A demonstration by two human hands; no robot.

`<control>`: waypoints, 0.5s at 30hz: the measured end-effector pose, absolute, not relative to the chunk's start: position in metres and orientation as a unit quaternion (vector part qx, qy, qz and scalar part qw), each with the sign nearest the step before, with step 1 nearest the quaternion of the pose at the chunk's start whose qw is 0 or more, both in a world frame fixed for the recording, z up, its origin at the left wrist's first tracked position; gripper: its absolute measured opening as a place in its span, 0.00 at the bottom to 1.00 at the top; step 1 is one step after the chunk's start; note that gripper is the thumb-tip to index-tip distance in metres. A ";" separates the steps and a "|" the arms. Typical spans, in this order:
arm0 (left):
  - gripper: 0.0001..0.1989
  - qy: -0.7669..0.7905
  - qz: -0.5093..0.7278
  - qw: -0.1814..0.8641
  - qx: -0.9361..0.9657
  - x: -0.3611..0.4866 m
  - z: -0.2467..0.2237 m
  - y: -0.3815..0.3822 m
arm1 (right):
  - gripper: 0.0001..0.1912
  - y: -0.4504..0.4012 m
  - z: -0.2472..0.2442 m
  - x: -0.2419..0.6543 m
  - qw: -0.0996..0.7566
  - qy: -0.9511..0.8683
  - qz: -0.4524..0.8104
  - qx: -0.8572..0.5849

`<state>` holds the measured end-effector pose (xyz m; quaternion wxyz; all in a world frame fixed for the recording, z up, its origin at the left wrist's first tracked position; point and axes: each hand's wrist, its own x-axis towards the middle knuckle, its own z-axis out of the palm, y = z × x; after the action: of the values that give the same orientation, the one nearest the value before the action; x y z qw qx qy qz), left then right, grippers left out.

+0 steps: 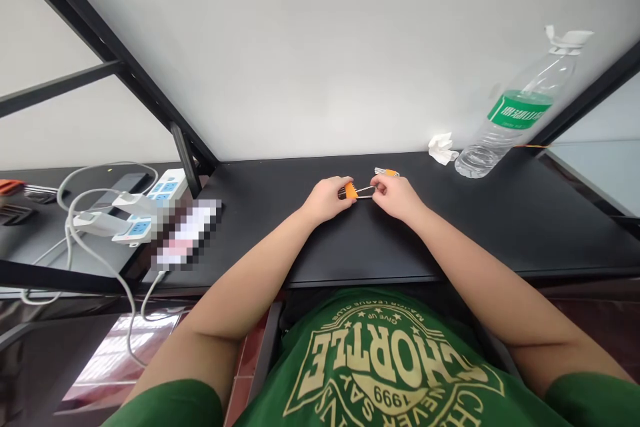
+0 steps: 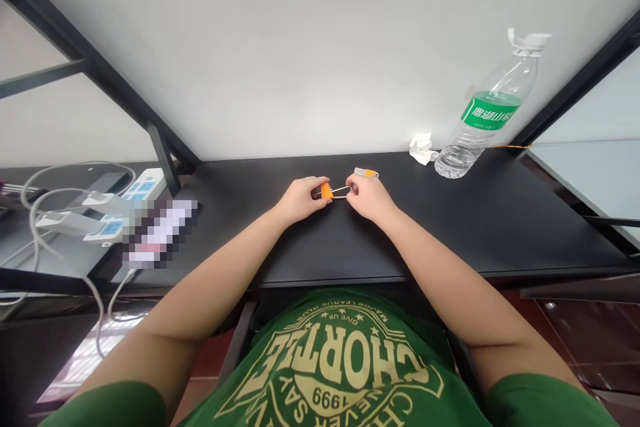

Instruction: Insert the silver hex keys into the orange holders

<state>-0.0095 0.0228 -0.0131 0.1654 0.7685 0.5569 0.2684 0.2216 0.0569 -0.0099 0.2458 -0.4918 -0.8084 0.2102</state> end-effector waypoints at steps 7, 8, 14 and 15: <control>0.25 0.579 0.281 0.161 0.748 -0.019 -0.016 0.027 | 0.06 0.071 -0.011 0.236 0.150 -0.800 0.202 -0.545; 0.26 0.576 0.284 0.163 0.749 -0.019 -0.016 0.026 | 0.07 0.071 -0.011 0.235 0.143 -0.808 0.193 -0.539; 0.27 0.548 0.317 0.173 0.755 -0.014 -0.011 0.022 | 0.07 0.058 -0.018 0.223 0.113 -0.860 0.149 -0.475; 0.27 0.543 0.320 0.177 0.756 -0.013 -0.010 0.021 | 0.07 0.056 -0.019 0.222 0.113 -0.863 0.146 -0.470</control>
<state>-0.0129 0.0214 -0.0103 0.1766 0.7560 0.5433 0.3197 0.2223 0.0561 -0.0191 0.1132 -0.4695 -0.8633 0.1464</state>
